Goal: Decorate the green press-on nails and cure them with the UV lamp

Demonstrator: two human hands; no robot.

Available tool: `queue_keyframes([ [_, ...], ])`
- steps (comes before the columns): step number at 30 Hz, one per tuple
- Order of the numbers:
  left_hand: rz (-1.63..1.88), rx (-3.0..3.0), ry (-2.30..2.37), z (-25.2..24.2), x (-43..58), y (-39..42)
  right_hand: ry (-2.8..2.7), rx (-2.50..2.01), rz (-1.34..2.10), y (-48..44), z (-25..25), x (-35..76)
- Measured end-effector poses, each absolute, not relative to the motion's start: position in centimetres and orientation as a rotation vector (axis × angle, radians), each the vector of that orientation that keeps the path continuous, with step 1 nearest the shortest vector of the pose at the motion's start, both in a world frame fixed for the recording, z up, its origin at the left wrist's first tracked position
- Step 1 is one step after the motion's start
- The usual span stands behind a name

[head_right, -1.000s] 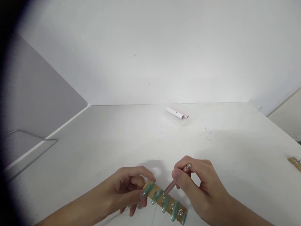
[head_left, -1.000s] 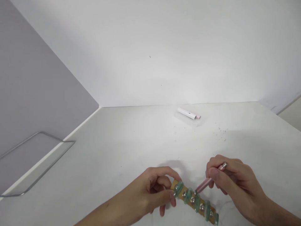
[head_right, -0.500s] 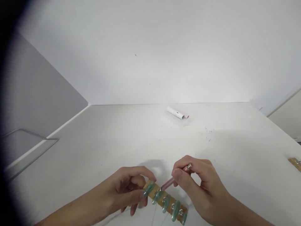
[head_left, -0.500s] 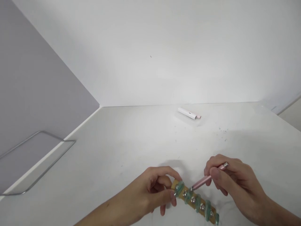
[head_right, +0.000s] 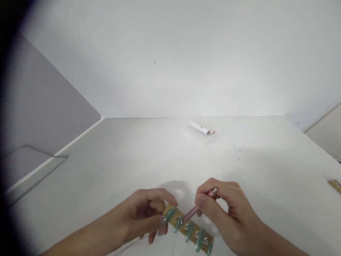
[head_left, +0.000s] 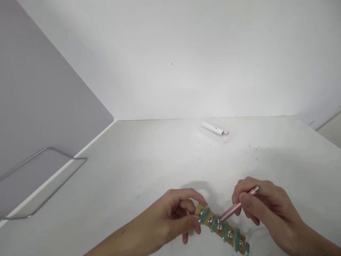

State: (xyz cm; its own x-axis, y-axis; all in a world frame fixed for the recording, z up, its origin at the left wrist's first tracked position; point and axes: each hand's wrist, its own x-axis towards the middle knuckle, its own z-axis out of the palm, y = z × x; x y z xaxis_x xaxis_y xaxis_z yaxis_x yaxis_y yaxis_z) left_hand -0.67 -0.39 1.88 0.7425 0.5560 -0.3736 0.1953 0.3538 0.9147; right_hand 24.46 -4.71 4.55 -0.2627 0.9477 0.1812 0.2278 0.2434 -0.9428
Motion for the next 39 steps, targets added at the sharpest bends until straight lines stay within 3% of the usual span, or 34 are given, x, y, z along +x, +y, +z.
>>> queue_keyframes([
  [29,0.269,1.205,0.745,1.90,-0.32,-0.10,-1.784,-1.138,1.029,-4.79,4.51,24.79],
  [39,0.262,1.215,0.755,1.59,-0.88,-0.81,-1.590,-1.157,0.909,-4.52,4.22,24.07],
])
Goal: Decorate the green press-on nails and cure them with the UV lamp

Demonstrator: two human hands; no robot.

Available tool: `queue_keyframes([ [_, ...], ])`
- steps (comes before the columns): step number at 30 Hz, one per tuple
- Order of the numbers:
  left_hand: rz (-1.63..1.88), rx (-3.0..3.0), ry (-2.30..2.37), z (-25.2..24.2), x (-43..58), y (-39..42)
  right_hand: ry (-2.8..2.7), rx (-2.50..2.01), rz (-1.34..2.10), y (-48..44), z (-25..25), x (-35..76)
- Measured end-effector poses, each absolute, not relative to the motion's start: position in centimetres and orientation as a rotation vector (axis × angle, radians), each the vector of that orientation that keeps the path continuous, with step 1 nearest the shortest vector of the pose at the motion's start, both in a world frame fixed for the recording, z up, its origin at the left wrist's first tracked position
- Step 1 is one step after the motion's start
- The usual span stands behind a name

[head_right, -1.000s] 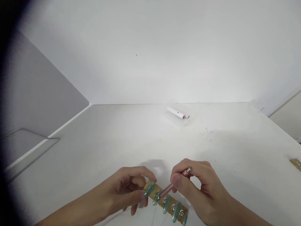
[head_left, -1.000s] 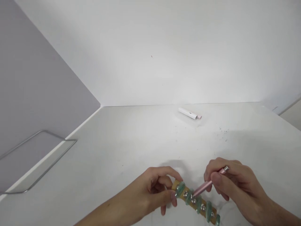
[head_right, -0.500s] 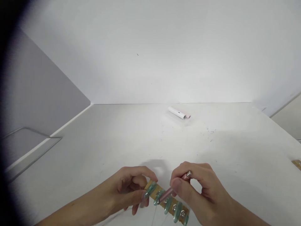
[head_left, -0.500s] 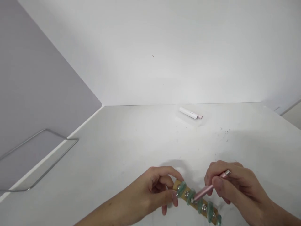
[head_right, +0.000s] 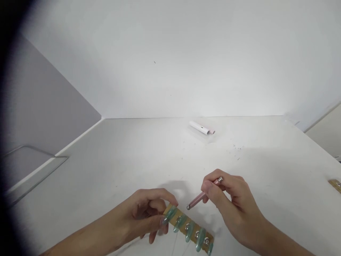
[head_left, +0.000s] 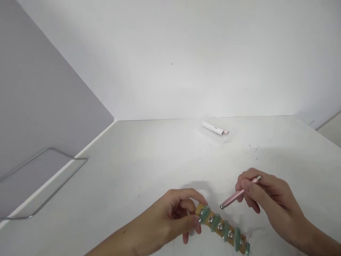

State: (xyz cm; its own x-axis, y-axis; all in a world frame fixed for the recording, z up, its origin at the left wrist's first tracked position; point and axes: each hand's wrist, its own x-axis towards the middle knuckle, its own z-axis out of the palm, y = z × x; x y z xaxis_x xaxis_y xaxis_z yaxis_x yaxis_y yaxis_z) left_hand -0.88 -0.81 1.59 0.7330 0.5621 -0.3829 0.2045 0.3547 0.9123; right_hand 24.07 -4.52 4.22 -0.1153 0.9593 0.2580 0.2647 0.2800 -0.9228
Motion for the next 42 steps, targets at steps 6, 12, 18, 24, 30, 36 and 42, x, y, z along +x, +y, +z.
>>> queue_keyframes([
  [6,0.261,1.216,0.746,1.74,-0.87,-0.53,-1.655,-1.129,0.965,-4.68,4.43,24.34],
  [12,0.250,1.221,0.756,1.61,-0.82,-0.44,-1.705,-1.149,0.963,-4.87,4.41,24.39],
  [18,0.261,1.215,0.754,1.79,-0.67,-0.34,-1.734,-1.122,1.000,-4.71,4.85,24.38],
  [24,0.261,1.204,0.762,2.15,-0.71,-0.26,-1.801,-1.138,1.053,-5.16,4.93,24.40],
  [30,0.272,1.213,0.747,2.09,-0.73,-0.31,-1.726,-1.104,1.059,-4.86,4.43,24.50],
  [36,0.316,1.222,0.725,2.20,-0.87,-0.61,-1.619,-1.151,1.096,-4.92,4.51,24.48],
  [42,0.337,1.235,0.700,2.01,-1.10,-0.86,-1.558,-1.118,1.199,-4.87,4.72,24.68],
])
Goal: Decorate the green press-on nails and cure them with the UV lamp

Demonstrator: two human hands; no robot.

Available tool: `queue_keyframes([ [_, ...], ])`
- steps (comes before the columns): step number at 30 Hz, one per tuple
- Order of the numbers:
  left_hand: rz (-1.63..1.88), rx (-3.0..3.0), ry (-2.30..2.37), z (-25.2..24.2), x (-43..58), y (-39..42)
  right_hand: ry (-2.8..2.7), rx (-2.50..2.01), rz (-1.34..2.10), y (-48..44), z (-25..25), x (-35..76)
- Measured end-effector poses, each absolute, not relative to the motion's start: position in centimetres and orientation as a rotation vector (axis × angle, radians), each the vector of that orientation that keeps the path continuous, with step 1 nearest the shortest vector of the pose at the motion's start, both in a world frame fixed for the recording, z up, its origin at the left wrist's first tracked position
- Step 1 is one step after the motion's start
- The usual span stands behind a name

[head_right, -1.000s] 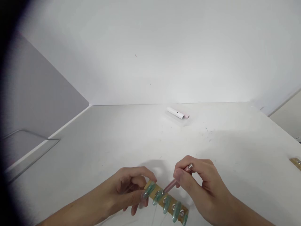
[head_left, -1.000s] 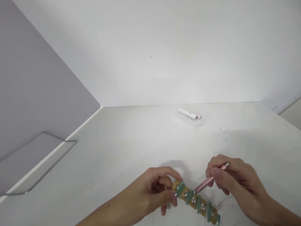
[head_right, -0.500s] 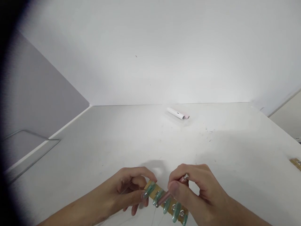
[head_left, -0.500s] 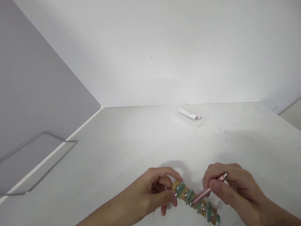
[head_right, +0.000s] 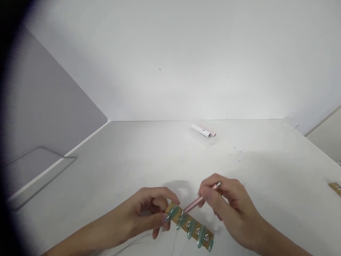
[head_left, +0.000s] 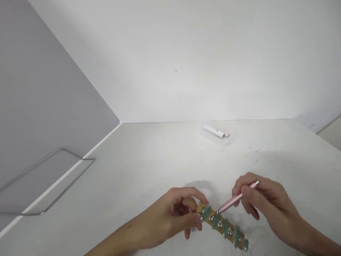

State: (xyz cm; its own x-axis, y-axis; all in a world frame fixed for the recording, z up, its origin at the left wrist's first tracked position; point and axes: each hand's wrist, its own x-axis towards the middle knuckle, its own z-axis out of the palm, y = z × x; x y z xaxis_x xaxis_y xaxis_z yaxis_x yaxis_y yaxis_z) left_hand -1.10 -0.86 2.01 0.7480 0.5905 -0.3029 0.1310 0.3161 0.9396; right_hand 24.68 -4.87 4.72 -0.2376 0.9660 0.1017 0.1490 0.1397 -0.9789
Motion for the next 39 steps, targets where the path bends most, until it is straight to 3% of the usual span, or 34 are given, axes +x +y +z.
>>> queue_keyframes([
  [8,0.349,1.209,0.710,2.3,-1.2,-0.6,-1.371,-1.087,1.407,-4.5,4.6,25.3],
  [15,0.382,1.234,0.729,2.2,-1.4,-0.5,-0.961,-1.178,1.324,-3.2,5.4,25.8],
  [39,0.727,0.889,0.769,3.3,-2.6,0.3,-0.789,-1.307,1.330,-2.1,6.0,26.4],
])
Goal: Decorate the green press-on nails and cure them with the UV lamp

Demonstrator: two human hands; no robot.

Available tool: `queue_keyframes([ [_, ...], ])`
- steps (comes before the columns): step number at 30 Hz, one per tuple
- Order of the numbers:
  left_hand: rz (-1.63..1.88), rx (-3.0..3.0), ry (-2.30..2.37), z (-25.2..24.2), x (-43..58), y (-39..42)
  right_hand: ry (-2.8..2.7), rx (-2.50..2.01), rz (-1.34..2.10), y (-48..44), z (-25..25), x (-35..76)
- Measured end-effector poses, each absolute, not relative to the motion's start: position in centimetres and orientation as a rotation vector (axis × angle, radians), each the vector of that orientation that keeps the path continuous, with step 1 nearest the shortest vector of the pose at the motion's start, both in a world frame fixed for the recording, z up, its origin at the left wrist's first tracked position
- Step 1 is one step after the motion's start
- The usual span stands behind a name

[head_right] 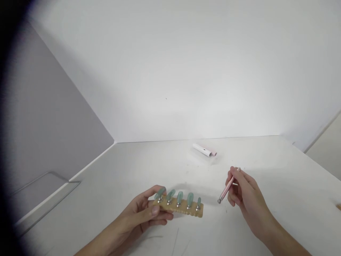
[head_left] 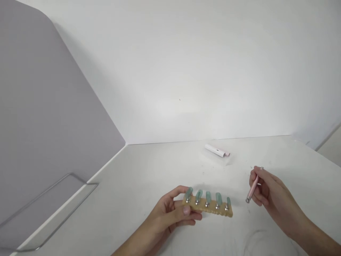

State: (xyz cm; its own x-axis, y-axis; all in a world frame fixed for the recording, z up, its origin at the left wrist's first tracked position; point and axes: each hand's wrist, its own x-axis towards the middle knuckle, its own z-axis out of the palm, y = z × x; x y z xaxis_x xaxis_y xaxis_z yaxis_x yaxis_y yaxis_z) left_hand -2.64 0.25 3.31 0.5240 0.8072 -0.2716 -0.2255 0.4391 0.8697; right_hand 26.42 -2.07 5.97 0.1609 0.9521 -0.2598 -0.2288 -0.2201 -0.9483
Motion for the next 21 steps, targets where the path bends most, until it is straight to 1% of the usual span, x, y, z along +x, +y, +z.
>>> queue_keyframes([
  [3,0.775,0.863,0.779,3.5,-2.8,0.1,-1.055,-1.389,1.450,-2.5,5.7,26.1],
  [6,0.770,0.888,0.749,3.6,-3.0,0.1,-1.213,-1.368,1.616,-3.3,5.1,25.2],
  [11,0.743,0.923,0.682,3.6,-2.9,0.0,-1.187,-1.300,1.772,-4.1,4.7,24.3],
  [21,0.738,0.925,0.677,4.5,-2.5,-0.7,-1.114,-1.251,1.872,-4.0,5.7,24.3],
])
